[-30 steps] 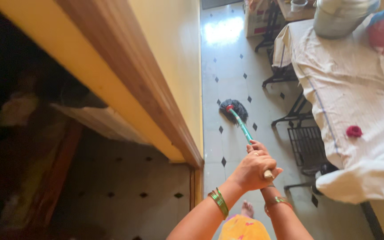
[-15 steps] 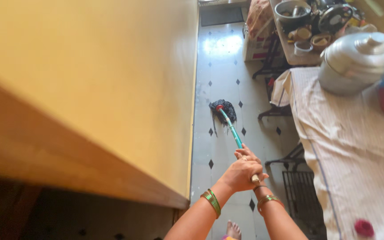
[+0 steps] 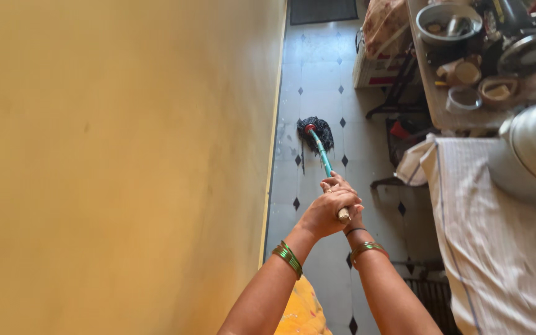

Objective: The person cleans the floor by hand using a mop, moving a door mat, and wiping various sections of the tiled floor in a hallway and entryway.

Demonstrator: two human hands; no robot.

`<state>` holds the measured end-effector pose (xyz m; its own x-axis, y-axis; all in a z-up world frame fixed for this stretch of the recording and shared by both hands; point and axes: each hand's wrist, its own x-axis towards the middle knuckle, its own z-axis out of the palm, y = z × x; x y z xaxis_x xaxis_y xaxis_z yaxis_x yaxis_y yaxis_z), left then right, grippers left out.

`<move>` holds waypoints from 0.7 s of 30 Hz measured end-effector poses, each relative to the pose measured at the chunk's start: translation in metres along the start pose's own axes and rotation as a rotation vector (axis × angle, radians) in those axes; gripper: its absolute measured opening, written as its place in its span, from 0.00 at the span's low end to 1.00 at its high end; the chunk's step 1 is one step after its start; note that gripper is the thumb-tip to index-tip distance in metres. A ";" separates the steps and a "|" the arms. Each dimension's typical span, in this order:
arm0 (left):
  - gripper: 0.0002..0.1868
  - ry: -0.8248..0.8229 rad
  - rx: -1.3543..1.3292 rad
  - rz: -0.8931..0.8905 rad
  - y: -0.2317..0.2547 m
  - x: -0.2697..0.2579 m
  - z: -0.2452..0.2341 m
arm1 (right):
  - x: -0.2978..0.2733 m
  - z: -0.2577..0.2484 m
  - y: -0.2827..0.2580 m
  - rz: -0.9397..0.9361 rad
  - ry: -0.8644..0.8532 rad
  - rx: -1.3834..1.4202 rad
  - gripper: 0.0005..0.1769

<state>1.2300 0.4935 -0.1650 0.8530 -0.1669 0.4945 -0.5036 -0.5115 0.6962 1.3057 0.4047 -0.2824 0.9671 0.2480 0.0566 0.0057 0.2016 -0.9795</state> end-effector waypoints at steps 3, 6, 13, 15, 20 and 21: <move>0.07 0.025 0.021 0.080 -0.048 0.048 -0.015 | 0.061 0.007 0.001 -0.332 -0.020 -0.548 0.16; 0.05 -0.018 0.015 0.059 -0.087 0.101 -0.034 | 0.134 0.023 -0.007 -0.135 0.046 -0.549 0.21; 0.06 -0.036 0.013 0.030 -0.167 0.201 -0.072 | 0.260 0.039 0.008 -0.234 0.000 -0.533 0.17; 0.07 -0.097 0.015 -0.030 -0.189 0.224 -0.078 | 0.297 0.040 0.015 -0.188 -0.012 -0.523 0.15; 0.06 -0.074 0.034 0.040 -0.252 0.275 -0.081 | 0.375 0.044 0.031 -0.008 -0.023 -0.263 0.28; 0.05 -0.079 0.045 0.042 -0.266 0.288 -0.083 | 0.394 0.046 0.032 -0.013 -0.011 -0.289 0.28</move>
<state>1.5978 0.6515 -0.1643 0.8401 -0.2543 0.4792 -0.5344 -0.5398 0.6504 1.6751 0.5521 -0.2826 0.9638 0.2574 0.0700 0.0918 -0.0735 -0.9931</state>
